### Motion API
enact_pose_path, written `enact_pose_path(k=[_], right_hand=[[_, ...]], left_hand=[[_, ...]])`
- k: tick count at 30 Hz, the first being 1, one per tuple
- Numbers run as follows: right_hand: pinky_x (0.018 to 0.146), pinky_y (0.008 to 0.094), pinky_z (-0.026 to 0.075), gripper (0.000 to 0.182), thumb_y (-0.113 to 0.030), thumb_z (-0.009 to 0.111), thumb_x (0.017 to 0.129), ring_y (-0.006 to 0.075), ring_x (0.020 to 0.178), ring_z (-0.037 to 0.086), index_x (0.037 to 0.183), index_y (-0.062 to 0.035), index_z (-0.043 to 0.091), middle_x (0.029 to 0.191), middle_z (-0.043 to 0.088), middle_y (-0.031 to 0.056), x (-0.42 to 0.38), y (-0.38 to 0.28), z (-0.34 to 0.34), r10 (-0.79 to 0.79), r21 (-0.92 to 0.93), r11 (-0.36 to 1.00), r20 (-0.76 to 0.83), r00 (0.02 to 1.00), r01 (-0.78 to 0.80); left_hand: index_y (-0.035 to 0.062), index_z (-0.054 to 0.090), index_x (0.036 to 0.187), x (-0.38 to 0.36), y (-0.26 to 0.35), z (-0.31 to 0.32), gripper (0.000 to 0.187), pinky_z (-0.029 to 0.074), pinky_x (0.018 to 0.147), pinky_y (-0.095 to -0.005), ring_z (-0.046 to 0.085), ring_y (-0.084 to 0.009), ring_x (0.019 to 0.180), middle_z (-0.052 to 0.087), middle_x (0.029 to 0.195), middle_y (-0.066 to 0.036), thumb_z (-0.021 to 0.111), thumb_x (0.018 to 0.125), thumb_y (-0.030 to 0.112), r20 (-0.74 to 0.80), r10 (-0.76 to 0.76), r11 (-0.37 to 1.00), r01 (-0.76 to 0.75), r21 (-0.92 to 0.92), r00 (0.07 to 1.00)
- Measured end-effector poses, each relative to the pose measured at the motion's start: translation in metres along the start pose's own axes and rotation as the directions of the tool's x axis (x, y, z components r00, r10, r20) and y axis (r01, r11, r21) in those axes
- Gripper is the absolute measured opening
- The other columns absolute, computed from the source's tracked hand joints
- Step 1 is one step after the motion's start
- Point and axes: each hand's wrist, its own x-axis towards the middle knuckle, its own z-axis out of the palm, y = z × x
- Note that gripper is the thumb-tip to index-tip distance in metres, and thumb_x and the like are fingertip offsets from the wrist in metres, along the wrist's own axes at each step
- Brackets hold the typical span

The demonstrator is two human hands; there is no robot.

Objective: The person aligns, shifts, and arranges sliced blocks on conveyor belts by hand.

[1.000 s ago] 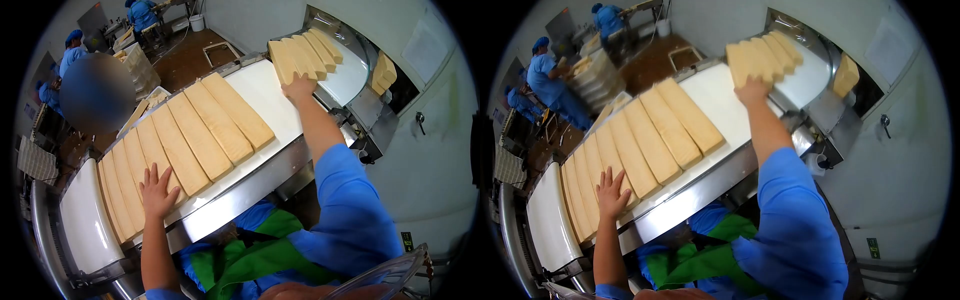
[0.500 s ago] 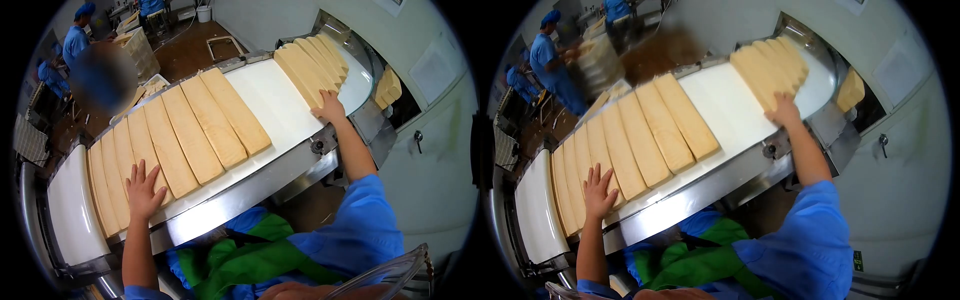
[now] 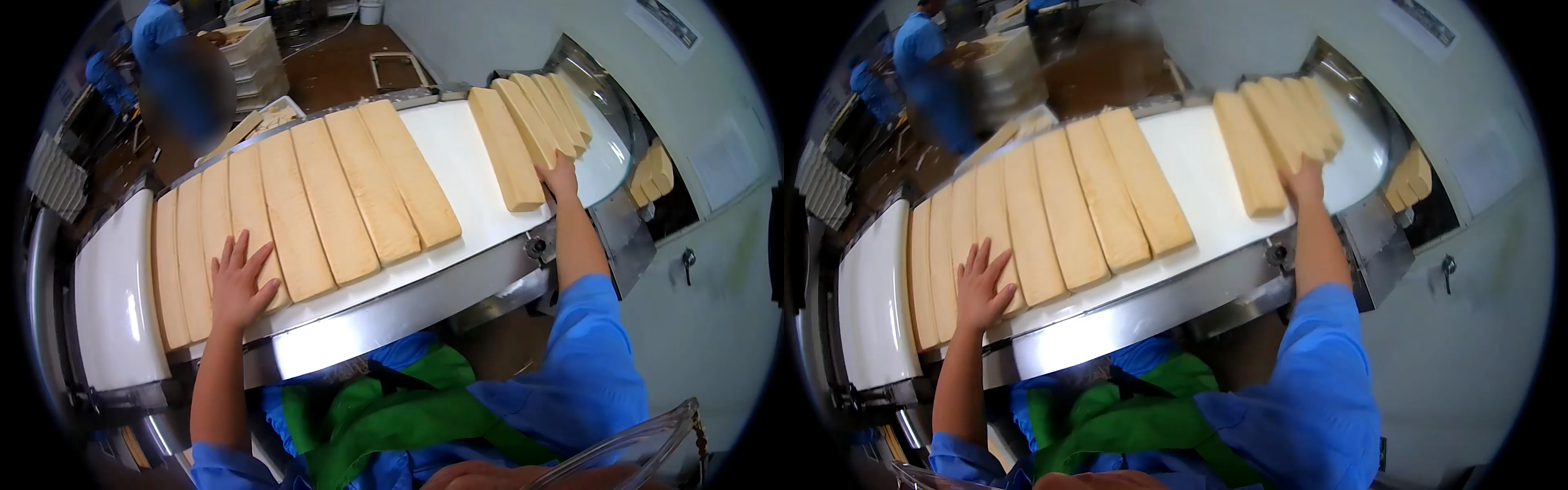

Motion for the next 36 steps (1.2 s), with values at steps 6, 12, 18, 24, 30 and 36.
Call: enact_pose_path(k=[6, 12, 18, 24, 30, 36], right_hand=[[0.108, 0.0426, 0.046, 0.053, -0.027, 0.080, 0.083, 0.0357, 0.119, 0.064, 0.130, -0.0057, 0.066, 0.125, 0.069, 0.0187, 0.052, 0.090, 0.031, -0.367, -0.067, 0.928, -0.002, 0.930, 0.366], [0.103, 0.0451, 0.048, 0.056, -0.030, 0.077, 0.087, 0.0385, 0.114, 0.065, 0.137, -0.0110, 0.062, 0.124, 0.069, 0.0207, 0.018, -0.002, 0.040, -0.305, -0.055, 0.951, 0.019, 0.952, 0.306], [0.098, 0.0477, 0.050, 0.059, -0.034, 0.074, 0.091, 0.0413, 0.109, 0.066, 0.144, -0.0162, 0.058, 0.122, 0.069, 0.0226, -0.013, -0.078, 0.024, -0.270, -0.049, 0.961, 0.031, 0.962, 0.272], [0.103, 0.0503, 0.045, 0.064, -0.028, 0.073, 0.091, 0.0432, 0.119, 0.059, 0.150, -0.0170, 0.052, 0.130, 0.062, 0.0271, -0.028, -0.079, 0.008, -0.309, 0.008, 0.948, 0.267, 0.913, 0.318], [0.106, 0.0477, 0.042, 0.061, -0.024, 0.075, 0.086, 0.0426, 0.122, 0.056, 0.143, -0.0125, 0.058, 0.137, 0.056, 0.0280, -0.074, -0.098, 0.041, -0.566, 0.076, 0.824, 0.146, 0.811, 0.562], [0.110, 0.0465, 0.041, 0.064, -0.026, 0.073, 0.087, 0.0444, 0.131, 0.051, 0.147, -0.0132, 0.054, 0.139, 0.053, 0.0266, -0.140, -0.203, 0.007, -0.566, 0.274, 0.813, 0.170, 0.806, 0.513]], left_hand=[[0.0331, 0.053, 0.150, 0.006, -0.022, 0.011, 0.067, 0.020, 0.120, -0.0620, 0.028, -0.0422, 0.152, 0.037, 0.162, -0.019, 0.062, 0.089, 0.060, -0.016, 0.050, 0.996, -0.051, -0.076, 0.999], [0.0325, 0.051, 0.151, -0.015, -0.043, -0.007, 0.069, 0.022, 0.116, -0.0700, 0.026, -0.0458, 0.151, 0.031, 0.165, -0.021, 0.054, 0.089, 0.064, -0.021, 0.040, 0.998, -0.041, -0.055, 0.999], [0.0331, 0.051, 0.151, -0.034, -0.061, -0.014, 0.070, 0.020, 0.117, -0.0705, 0.023, -0.0453, 0.152, 0.029, 0.166, -0.019, 0.056, 0.087, 0.061, -0.023, 0.021, 0.996, -0.023, -0.082, 1.000], [0.0324, 0.051, 0.151, -0.035, -0.061, -0.018, 0.070, 0.022, 0.116, -0.0709, 0.025, -0.0464, 0.151, 0.031, 0.165, -0.019, 0.059, 0.087, 0.059, -0.036, 0.030, 0.995, -0.034, -0.092, 0.999], [0.0324, 0.051, 0.151, -0.036, -0.066, -0.022, 0.073, 0.021, 0.116, -0.0711, 0.022, -0.0467, 0.152, 0.030, 0.165, -0.019, 0.060, 0.085, 0.063, -0.022, 0.031, 0.995, -0.033, -0.096, 0.999], [0.0316, 0.046, 0.154, -0.040, -0.056, -0.023, 0.088, 0.018, 0.118, -0.0701, 0.018, -0.0456, 0.154, 0.026, 0.167, -0.021, 0.060, 0.079, 0.076, 0.036, -0.035, 0.996, 0.038, -0.074, 0.999]])
